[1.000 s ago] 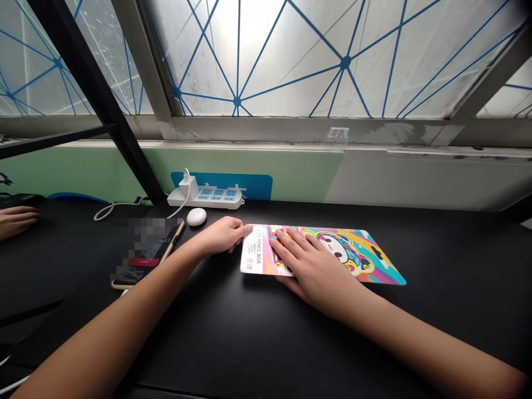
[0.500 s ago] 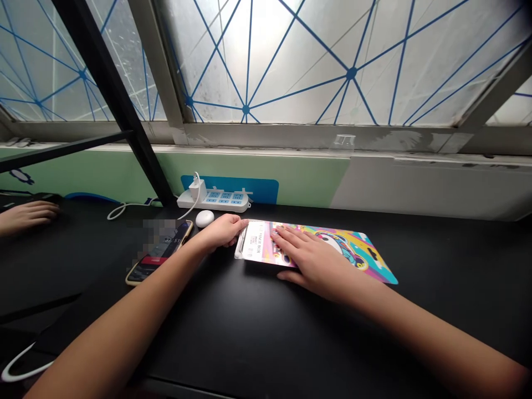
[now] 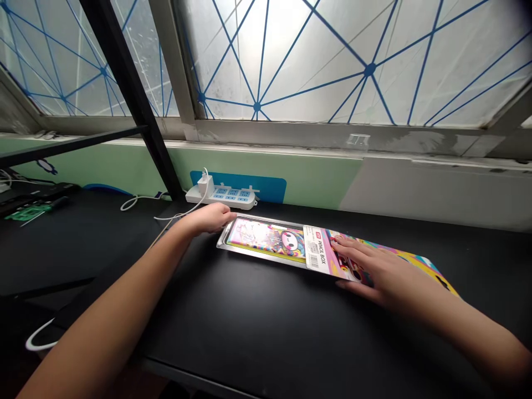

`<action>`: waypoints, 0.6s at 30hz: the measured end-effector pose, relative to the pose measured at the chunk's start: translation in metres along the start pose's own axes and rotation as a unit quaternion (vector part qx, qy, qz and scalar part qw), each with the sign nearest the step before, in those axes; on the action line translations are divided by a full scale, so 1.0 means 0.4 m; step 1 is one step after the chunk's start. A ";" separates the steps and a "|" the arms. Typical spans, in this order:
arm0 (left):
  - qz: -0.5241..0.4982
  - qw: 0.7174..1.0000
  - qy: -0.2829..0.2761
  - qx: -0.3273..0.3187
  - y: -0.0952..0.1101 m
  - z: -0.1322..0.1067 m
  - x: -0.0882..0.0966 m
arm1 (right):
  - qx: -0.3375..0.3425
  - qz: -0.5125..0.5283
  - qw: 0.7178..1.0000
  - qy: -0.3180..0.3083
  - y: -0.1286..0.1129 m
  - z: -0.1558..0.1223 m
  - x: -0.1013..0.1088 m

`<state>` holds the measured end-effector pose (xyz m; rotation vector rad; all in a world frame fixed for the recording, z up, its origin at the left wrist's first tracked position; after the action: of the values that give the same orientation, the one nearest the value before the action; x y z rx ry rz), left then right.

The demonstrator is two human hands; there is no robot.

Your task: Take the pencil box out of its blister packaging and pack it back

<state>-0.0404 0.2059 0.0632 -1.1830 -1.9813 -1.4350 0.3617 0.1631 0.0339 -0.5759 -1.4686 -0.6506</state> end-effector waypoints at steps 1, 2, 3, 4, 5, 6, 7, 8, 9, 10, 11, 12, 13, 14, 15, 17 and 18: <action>0.024 1.000 0.011 0.008 -0.006 -0.005 0.017 | 0.002 -0.005 1.000 0.004 -0.006 0.006 -0.001; 0.049 0.998 0.028 0.013 -0.008 -0.009 0.030 | 0.005 -0.012 1.000 0.009 -0.014 0.012 -0.002; 0.072 0.996 0.053 0.016 -0.006 -0.013 0.039 | 0.008 -0.021 1.000 0.016 -0.023 0.019 -0.003; 0.094 0.992 0.085 0.015 0.002 -0.017 0.042 | 0.009 -0.031 0.999 0.023 -0.033 0.025 -0.005; 0.111 0.986 0.122 0.007 0.014 -0.021 0.037 | 0.011 -0.041 0.999 0.030 -0.043 0.030 -0.005; 0.125 0.979 0.159 -0.006 0.031 -0.024 0.025 | 0.013 -0.050 0.998 0.037 -0.055 0.036 -0.006; 0.138 0.971 0.191 -0.032 0.053 -0.027 0.006 | 0.017 -0.056 0.997 0.044 -0.068 0.042 -0.007; 0.146 0.966 0.206 -0.062 0.075 -0.030 -0.022 | 0.024 -0.061 0.997 0.049 -0.082 0.048 -0.007; 0.158 0.958 0.212 -0.108 0.100 -0.033 -0.054 | 0.033 -0.065 0.996 0.053 -0.097 0.055 -0.007; 0.181 0.943 0.210 -0.185 0.128 -0.038 -0.090 | 0.042 -0.067 0.995 0.057 -0.111 0.062 -0.007; 0.200 0.930 0.187 -0.243 0.151 -0.042 -0.127 | 0.050 -0.070 0.994 0.060 -0.123 0.069 -0.007; 0.212 0.926 0.149 -0.275 0.166 -0.044 -0.160 | 0.057 -0.074 0.994 0.062 -0.133 0.075 -0.007; 0.226 0.926 0.115 -0.280 0.175 -0.045 -0.186 | 0.063 -0.078 0.993 0.064 -0.140 0.081 -0.006; 0.238 0.929 0.087 -0.269 0.179 -0.045 -0.205 | 0.068 -0.083 0.992 0.066 -0.144 0.085 -0.006; 0.244 0.933 0.061 -0.257 0.180 -0.046 -0.216 | 0.072 -0.088 0.991 0.069 -0.144 0.087 -0.006; 0.247 0.939 0.024 -0.238 0.177 -0.045 -0.221 | 0.083 -0.096 0.989 0.070 -0.134 0.086 -0.006; 0.246 0.941 0.014 -0.233 0.175 -0.045 -0.217 | 0.089 -0.098 0.989 0.070 -0.126 0.082 -0.005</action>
<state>0.0625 0.1628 0.0447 -1.6944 -1.2138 -1.6630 0.3029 0.1509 0.0308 -0.2434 -1.4435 -0.6904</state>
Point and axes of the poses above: each hand's wrist, its own z-axis towards the middle knuckle, its own x-axis out of the back of the hand, y = z × x, the point moved 3 cm from there along z, towards the middle knuckle, and after that the axes turned 11 degrees about -y, right-handed, at the moved point
